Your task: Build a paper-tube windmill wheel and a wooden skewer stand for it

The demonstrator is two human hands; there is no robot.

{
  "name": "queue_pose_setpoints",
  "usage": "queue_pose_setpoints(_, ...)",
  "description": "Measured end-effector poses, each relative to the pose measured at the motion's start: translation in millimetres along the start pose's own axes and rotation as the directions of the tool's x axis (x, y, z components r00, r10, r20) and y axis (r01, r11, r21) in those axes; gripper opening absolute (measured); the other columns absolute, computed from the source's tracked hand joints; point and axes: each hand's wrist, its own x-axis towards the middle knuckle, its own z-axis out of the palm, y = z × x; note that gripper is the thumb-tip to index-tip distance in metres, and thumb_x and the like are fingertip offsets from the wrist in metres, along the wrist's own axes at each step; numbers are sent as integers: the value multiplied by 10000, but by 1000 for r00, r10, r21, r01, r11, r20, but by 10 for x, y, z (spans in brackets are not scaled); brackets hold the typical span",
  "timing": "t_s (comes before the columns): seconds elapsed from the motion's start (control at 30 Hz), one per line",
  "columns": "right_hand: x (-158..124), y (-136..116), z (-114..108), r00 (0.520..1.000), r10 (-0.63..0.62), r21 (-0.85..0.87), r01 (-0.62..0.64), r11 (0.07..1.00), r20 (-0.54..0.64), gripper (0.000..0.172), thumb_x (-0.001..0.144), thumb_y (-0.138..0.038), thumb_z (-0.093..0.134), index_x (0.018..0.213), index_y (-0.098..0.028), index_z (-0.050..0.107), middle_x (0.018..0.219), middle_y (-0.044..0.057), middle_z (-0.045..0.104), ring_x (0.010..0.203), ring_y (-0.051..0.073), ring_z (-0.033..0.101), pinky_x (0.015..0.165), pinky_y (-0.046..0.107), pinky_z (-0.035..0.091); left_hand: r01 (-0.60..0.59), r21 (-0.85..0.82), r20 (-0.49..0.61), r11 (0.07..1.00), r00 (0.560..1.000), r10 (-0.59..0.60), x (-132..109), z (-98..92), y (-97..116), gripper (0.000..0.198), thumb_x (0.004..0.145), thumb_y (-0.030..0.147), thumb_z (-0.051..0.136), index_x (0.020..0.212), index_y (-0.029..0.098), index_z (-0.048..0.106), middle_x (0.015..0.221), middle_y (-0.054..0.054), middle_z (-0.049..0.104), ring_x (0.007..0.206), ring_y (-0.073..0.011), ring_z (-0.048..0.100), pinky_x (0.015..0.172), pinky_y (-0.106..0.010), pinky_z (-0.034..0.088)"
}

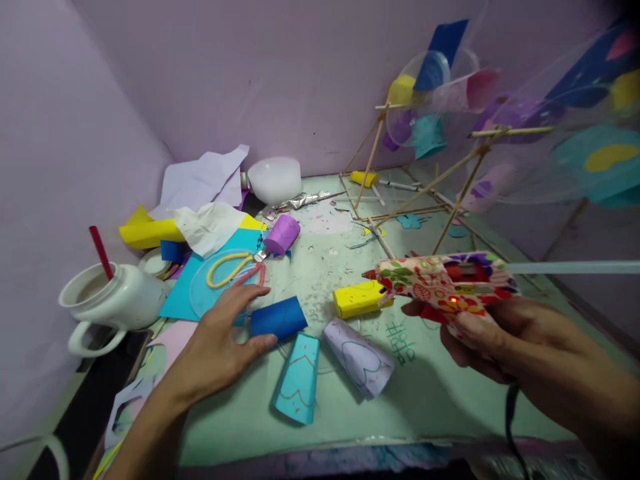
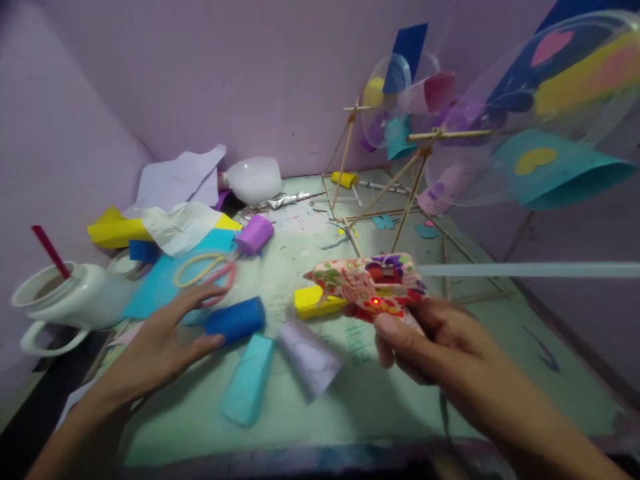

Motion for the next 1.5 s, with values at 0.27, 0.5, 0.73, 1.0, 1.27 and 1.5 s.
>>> queue_pose_setpoints(0.27, 89, -301, 116, 998, -59, -163, 52, 985, -37, 440, 697, -603, 622, 658, -165, 612, 549, 16, 509, 454, 88, 398, 381, 205, 284, -179, 65, 160, 982, 973, 167, 107, 221, -193, 640, 685, 431, 656, 1257, 181, 515, 1298, -126, 545, 1202, -291, 483, 1040, -470, 342)
queue_pose_setpoints(0.5, 257, -620, 406, 986, -104, -208, 129, 970, 128, 396, 694, -550, 624, 599, -171, 564, 460, -27, 476, 368, 42, 313, 319, 172, 199, 67, -231, -39, 971, 996, -78, 122, 75, -205, 640, 631, 472, 684, 1196, 191, 579, 1271, -82, 578, 1168, -305, 513, 988, -416, 404)
queue_pose_setpoints(0.73, 429, -842, 683, 948, -44, -288, 139, 948, 314, 300, 793, -451, 538, 727, -160, 565, 515, -39, 503, 384, 28, 308, 357, 169, 191, 117, -647, -254, 753, 899, -358, 130, 16, -354, 651, 605, 472, 727, 1159, 153, 603, 1100, -83, 656, 994, -279, 602, 851, -374, 489)
queue_pose_setpoints(1.0, 532, -721, 838, 934, 26, -510, 171, 843, 356, 236, 784, -396, 553, 732, -167, 570, 555, -24, 453, 477, 82, 372, 427, 213, 278, 84, -635, -343, 768, 861, -377, 159, 41, -437, 629, 573, 498, 734, 1099, 167, 637, 1008, -75, 666, 915, -265, 612, 770, -358, 496)
queue_pose_setpoints(1.27, 551, -764, 965, 944, 52, -615, 170, 770, 326, 192, 755, -371, 563, 725, -184, 594, 577, -7, 485, 512, 115, 416, 463, 231, 306, 73, -619, -349, 782, 867, -357, 151, 33, -416, 653, 551, 533, 734, 1076, 157, 638, 979, -76, 666, 892, -262, 612, 768, -356, 482)
queue_pose_setpoints(1.5, 535, -770, 1000, 957, 43, -682, 171, 711, 286, 251, 750, -410, 546, 783, -176, 627, 605, 10, 534, 532, 135, 457, 462, 237, 306, 60, -601, -380, 797, 855, -352, 136, 19, -378, 642, 555, 528, 729, 1058, 137, 643, 967, -74, 678, 887, -249, 612, 749, -322, 491)
